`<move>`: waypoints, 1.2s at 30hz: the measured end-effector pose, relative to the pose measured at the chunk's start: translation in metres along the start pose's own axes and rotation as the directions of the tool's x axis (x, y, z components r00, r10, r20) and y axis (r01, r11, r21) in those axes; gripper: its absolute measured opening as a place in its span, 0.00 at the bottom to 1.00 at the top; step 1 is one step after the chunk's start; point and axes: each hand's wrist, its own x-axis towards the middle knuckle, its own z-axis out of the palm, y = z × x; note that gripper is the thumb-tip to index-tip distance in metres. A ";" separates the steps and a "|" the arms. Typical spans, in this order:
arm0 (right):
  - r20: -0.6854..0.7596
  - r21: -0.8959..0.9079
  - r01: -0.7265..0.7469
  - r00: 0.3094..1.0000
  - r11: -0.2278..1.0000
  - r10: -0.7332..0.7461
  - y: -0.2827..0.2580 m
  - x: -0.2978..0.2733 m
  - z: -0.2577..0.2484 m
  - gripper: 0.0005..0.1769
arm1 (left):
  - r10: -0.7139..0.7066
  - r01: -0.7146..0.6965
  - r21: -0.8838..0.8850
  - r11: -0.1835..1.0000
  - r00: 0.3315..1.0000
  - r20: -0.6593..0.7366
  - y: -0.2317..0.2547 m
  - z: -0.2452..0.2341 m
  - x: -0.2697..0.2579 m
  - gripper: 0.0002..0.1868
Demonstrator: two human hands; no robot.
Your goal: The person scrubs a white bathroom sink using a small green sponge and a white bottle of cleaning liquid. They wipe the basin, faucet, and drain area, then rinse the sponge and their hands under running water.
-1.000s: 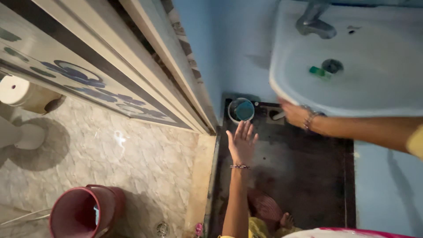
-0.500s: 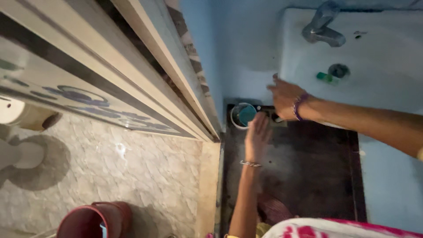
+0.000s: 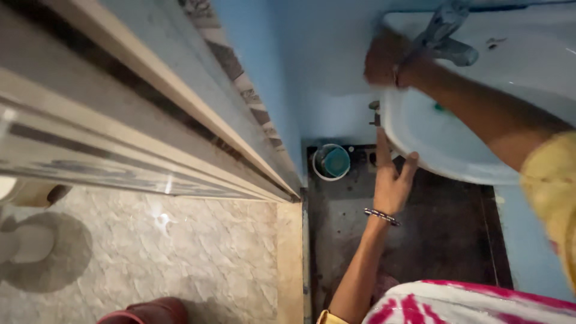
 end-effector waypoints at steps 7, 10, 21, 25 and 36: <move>-0.833 0.465 0.458 0.517 0.758 0.199 -0.070 -0.094 0.007 0.06 | 0.092 -0.091 0.079 0.993 0.996 -0.001 -0.012 0.000 0.011 0.43; -0.702 0.613 0.288 0.625 0.736 0.341 -0.030 -0.043 0.045 0.09 | -0.015 0.013 -0.037 0.999 0.998 -0.061 -0.006 0.009 0.007 0.46; -0.361 0.932 0.196 0.475 0.303 0.803 -0.053 -0.061 0.016 0.30 | 0.037 -0.047 -0.056 0.997 0.987 -0.156 -0.067 0.015 0.080 0.31; -0.317 0.931 0.014 0.524 0.364 0.791 -0.124 -0.139 -0.012 0.31 | 0.137 -0.133 0.047 0.990 0.987 -0.089 -0.071 0.007 0.101 0.30; -0.323 0.828 -0.297 0.442 0.476 0.837 -0.095 -0.386 0.223 0.23 | 0.389 -0.482 0.853 0.199 0.838 0.383 0.001 0.040 0.059 0.13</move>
